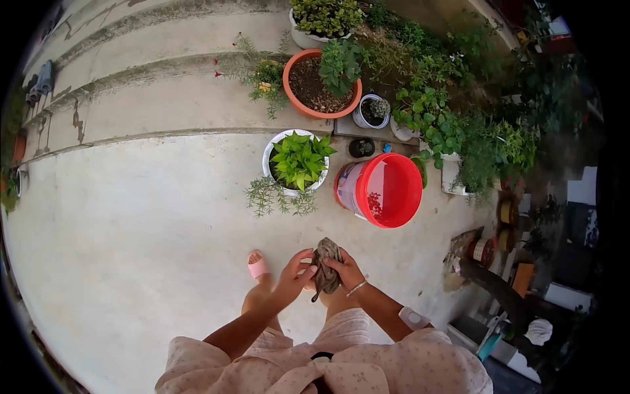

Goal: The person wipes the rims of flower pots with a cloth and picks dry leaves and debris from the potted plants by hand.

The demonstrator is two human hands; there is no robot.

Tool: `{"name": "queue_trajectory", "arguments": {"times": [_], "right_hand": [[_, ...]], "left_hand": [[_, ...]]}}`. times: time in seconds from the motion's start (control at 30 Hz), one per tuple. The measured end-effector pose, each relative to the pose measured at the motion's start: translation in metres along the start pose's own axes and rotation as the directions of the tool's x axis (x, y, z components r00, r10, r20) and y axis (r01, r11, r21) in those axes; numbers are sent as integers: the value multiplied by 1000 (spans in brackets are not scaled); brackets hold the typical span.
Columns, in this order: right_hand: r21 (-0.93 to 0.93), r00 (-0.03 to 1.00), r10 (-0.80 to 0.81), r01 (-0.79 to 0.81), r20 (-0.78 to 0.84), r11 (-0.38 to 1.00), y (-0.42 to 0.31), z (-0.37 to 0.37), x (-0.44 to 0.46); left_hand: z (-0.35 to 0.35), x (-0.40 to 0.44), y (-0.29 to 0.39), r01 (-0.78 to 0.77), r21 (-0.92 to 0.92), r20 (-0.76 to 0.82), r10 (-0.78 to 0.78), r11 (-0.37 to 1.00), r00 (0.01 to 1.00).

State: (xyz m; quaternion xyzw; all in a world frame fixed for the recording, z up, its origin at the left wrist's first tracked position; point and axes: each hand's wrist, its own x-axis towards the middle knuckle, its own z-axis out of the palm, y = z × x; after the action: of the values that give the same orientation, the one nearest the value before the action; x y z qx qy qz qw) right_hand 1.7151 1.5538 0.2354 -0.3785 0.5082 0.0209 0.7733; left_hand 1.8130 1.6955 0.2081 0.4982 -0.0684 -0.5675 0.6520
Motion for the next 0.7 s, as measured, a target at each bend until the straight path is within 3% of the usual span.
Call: {"name": "queue_trajectory", "arguments": {"times": [0.07,0.2,0.23,0.27,0.33,0.47,0.6,0.67,0.7], "right_hand": [[171,1000,-17,16,1,985,-23,8,3],[414,995,-86,101,-54,905,-62,-15,41],[442,990,-102,135,-98,887,-73,-26,55],[468,983,-121,173,-139,867,-85,-34,70],[559,951,-213,303,-222,772,-112,-52,104],[606,892,-284,448,-351,658,-147,-93,177],[643,860,-199,488,-470,591,-163,-113,251],[503,831,-148,455,-536,735,-144,-118,303],[529,830,-119,450,-545,720,-143,-113,309]], "left_hand": [[-3,9,33,9,9,-6,-9,1000,1000],[-19,47,91,128,199,-170,-94,972,981],[-29,62,88,-55,213,-166,92,975,982],[-30,73,102,-58,230,-253,117,971,960],[-32,93,131,2,245,-377,94,970,921],[-44,119,154,117,347,-466,63,931,883],[-69,140,141,256,531,-478,36,808,878],[-89,151,127,342,728,-459,53,594,887],[-98,155,119,358,764,-453,52,537,890]]}}
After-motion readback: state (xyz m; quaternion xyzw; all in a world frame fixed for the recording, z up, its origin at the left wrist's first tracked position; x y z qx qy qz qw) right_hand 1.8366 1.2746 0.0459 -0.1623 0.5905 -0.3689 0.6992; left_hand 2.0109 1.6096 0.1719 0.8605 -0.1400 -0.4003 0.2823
